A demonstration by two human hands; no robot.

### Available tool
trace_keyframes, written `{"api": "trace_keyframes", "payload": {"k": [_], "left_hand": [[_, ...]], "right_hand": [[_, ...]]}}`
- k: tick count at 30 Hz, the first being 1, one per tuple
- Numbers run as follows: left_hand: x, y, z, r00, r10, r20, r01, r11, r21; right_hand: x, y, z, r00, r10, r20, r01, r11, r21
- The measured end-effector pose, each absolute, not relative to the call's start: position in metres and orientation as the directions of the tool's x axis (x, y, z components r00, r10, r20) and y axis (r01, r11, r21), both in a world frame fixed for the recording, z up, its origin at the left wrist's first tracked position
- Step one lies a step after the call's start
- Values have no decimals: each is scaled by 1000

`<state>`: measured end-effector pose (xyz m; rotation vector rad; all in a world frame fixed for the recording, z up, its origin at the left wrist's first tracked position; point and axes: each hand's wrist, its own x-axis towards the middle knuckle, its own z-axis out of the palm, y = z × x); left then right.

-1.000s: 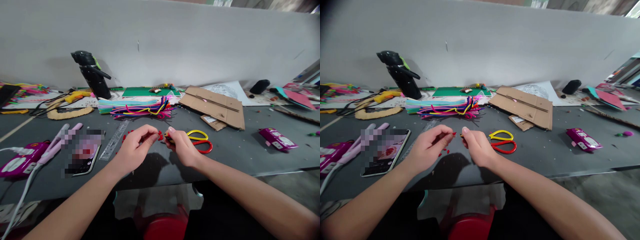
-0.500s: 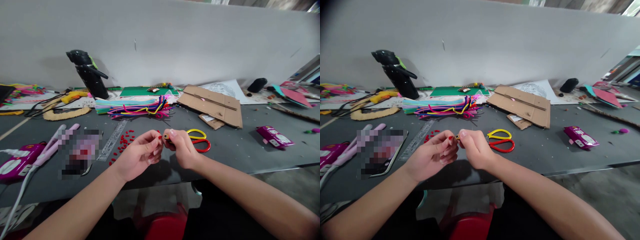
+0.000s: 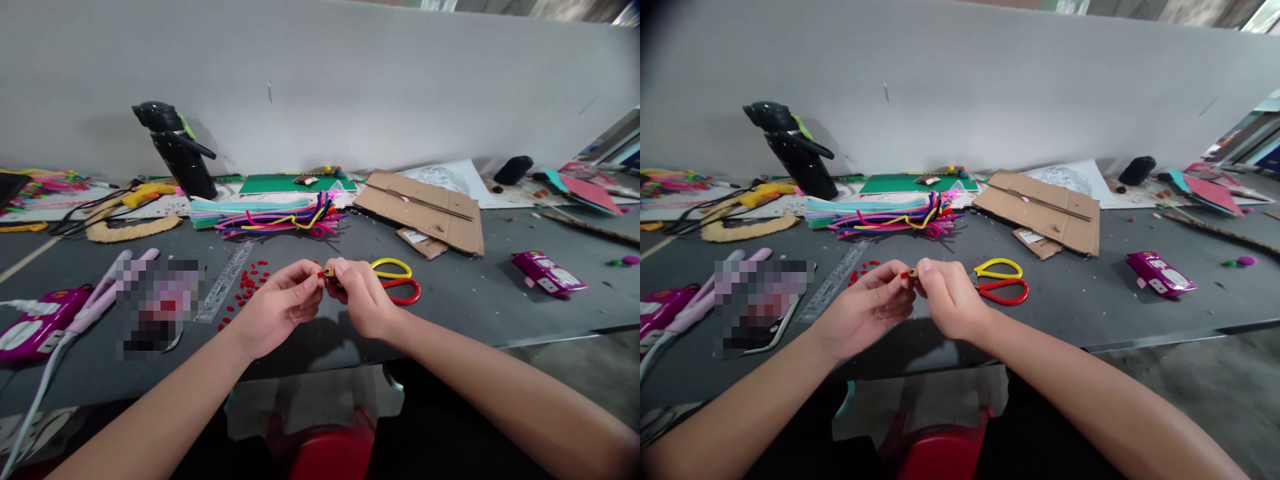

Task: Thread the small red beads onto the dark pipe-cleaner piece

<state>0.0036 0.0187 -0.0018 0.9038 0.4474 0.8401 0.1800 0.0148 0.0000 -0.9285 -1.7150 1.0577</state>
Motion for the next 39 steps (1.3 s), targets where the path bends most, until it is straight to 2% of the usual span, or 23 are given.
{"api": "trace_keyframes", "payload": {"k": [39], "left_hand": [[8,15,0,579,816,-9,-457,334,825]], "right_hand": [[178,11,1,-275,915,294,149,342,-928]]}}
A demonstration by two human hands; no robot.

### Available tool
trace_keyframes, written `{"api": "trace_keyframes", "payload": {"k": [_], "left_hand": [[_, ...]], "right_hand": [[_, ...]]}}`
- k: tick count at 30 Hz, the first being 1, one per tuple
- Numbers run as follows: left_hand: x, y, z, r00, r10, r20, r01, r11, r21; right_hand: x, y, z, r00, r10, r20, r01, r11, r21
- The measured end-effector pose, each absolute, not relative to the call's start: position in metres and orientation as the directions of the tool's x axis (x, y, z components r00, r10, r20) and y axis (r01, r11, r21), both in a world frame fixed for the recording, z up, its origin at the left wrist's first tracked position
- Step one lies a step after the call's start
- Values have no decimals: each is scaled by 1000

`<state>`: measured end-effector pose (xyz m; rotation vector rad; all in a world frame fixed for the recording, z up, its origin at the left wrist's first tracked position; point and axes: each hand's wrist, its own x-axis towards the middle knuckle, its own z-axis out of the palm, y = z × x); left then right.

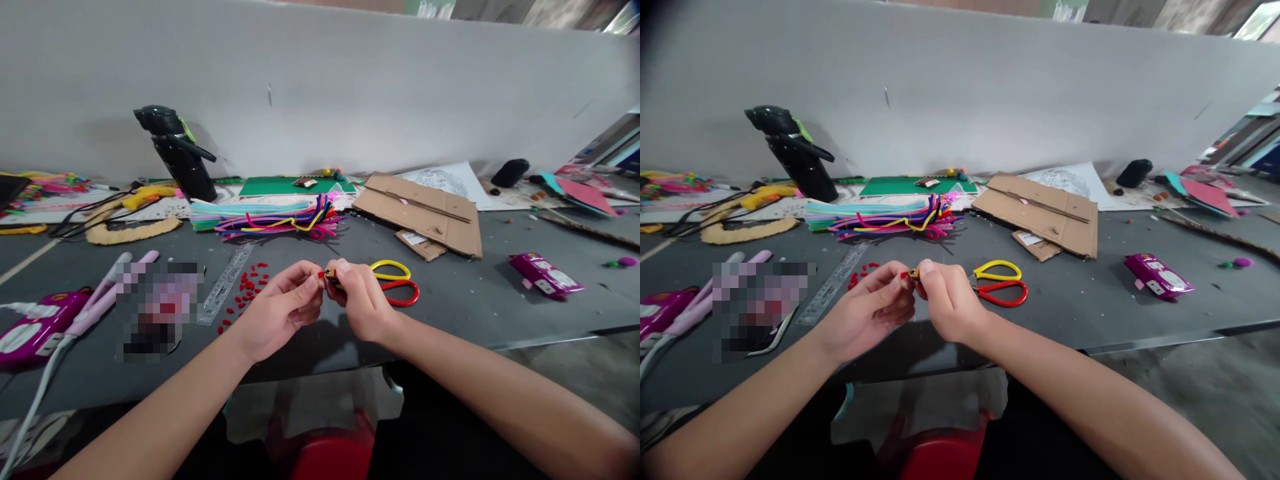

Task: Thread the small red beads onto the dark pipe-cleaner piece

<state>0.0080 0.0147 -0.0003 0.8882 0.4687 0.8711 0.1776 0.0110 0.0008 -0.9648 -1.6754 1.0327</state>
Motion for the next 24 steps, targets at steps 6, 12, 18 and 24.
{"api": "trace_keyframes", "payload": {"k": [6,12,18,24], "left_hand": [[8,15,-1,576,817,-10,-454,330,828],[8,15,-1,580,814,-15,-444,332,832],[8,14,1,579,815,-19,-439,332,835],[8,14,1,579,815,-15,-433,324,841]], "right_hand": [[178,12,-1,-274,912,304,164,356,-920],[178,11,0,-282,905,318,145,368,-918],[178,10,2,-283,905,317,142,367,-919],[179,10,2,-285,901,327,138,376,-916]]}}
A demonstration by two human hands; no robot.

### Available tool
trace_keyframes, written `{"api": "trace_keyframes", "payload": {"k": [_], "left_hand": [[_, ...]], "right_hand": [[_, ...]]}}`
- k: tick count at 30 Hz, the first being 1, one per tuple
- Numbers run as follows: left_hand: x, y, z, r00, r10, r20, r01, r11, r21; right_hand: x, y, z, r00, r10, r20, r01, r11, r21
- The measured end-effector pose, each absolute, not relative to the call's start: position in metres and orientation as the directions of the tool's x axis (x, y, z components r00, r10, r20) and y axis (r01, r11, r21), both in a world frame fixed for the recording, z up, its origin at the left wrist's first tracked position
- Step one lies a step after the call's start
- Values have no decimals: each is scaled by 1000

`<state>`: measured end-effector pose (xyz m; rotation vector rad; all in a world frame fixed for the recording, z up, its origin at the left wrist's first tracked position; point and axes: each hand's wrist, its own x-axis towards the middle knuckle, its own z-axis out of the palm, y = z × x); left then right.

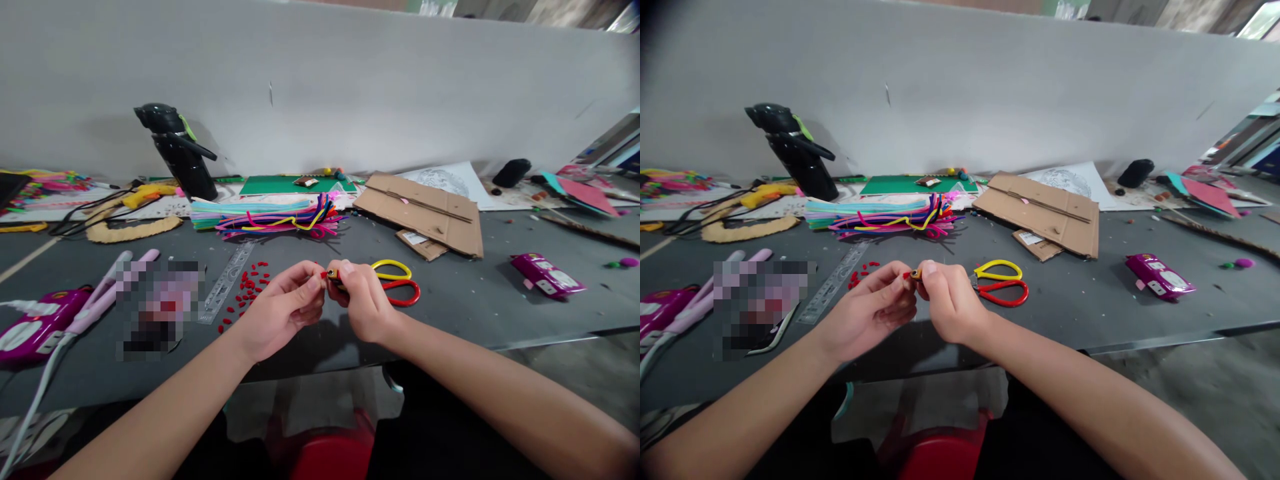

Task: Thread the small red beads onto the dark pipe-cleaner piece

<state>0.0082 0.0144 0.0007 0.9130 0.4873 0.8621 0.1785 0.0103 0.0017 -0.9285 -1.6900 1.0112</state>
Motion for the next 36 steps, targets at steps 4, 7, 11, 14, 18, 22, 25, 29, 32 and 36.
{"api": "trace_keyframes", "payload": {"k": [4,7,11,14,18,22,25,29,32,36], "left_hand": [[9,15,0,582,813,-17,-432,327,841],[9,14,1,578,816,-27,-432,334,838],[9,14,1,576,817,-30,-434,337,835],[9,15,1,581,813,-35,-430,343,835],[9,15,-1,588,808,-31,-427,342,837],[9,14,-1,600,799,-23,-429,346,834],[9,14,-1,599,800,-24,-432,349,832],[9,14,-1,600,800,-18,-430,342,835],[8,15,-1,594,805,1,-436,320,841],[5,17,2,561,828,11,-395,256,882]], "right_hand": [[178,11,0,-279,905,323,150,373,-916],[177,11,-1,-275,908,316,159,367,-917],[177,11,-2,-270,909,319,159,369,-916],[178,12,-2,-267,913,309,159,357,-920],[178,12,-3,-265,907,328,125,370,-921],[179,12,-3,-277,894,351,121,395,-911],[179,11,-2,-286,891,352,148,404,-903],[179,11,-2,-280,894,350,128,396,-909],[178,12,-3,-262,903,341,94,375,-922],[177,13,-4,-255,917,308,89,340,-936]]}}
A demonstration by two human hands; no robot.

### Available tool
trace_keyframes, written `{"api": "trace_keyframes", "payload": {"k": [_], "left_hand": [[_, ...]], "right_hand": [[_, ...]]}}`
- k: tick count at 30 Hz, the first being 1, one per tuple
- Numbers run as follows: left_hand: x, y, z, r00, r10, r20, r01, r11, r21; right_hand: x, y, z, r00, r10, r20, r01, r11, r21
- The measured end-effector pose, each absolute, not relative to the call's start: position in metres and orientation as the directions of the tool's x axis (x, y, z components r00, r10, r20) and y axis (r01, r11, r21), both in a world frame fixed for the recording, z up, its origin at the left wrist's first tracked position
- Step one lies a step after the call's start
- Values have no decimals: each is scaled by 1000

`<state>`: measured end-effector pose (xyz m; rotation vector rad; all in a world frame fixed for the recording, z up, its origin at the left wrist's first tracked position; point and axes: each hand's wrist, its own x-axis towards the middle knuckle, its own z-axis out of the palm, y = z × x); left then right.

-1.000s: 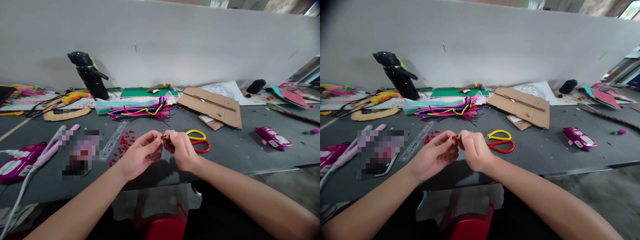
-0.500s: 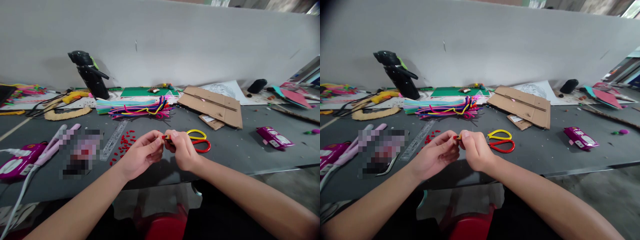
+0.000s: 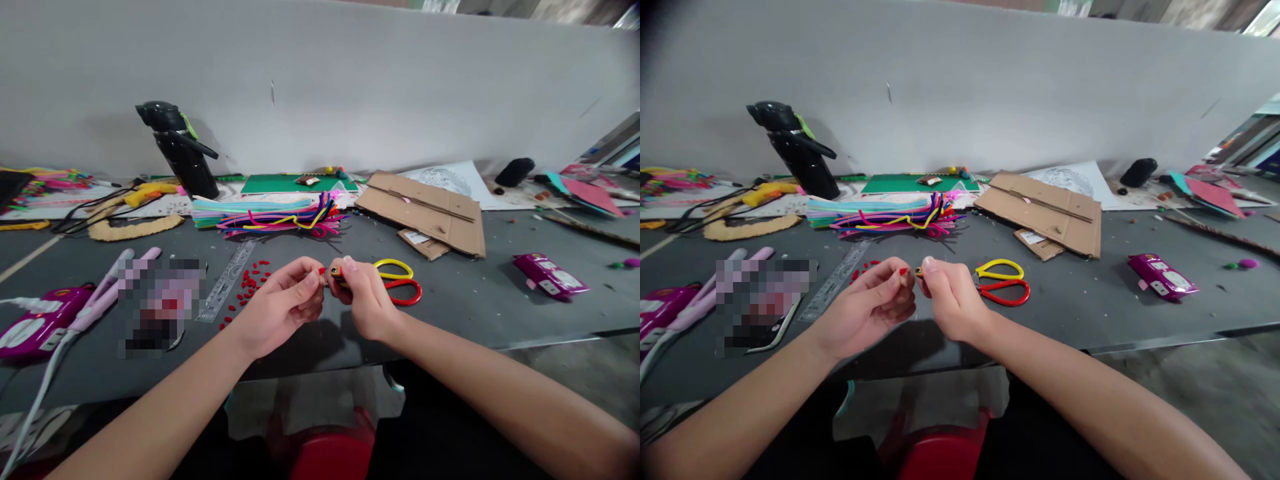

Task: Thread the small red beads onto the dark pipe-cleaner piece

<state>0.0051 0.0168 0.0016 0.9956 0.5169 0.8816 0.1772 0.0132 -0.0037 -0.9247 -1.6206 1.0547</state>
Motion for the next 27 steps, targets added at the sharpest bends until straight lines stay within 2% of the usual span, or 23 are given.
{"api": "trace_keyframes", "payload": {"k": [3,5,8,10,13,19,27], "left_hand": [[-2,16,10,482,870,103,-209,0,978],[-10,15,18,443,871,211,75,-271,960],[-22,15,26,525,764,375,366,-601,711],[-32,21,25,593,700,397,450,-698,557],[-46,38,16,610,719,332,568,-689,450],[-71,75,-9,571,817,74,777,-568,273],[-74,87,-23,527,850,-19,827,-507,244]], "right_hand": [[178,15,-4,-234,930,283,69,306,-950],[179,16,-4,-221,940,260,53,278,-959],[179,19,-5,-214,948,237,39,251,-967],[180,20,-5,-217,950,224,41,238,-970],[180,22,-6,-229,954,194,70,214,-974],[182,30,-18,-256,961,106,152,148,-977],[180,33,-25,-279,958,59,225,125,-966]]}}
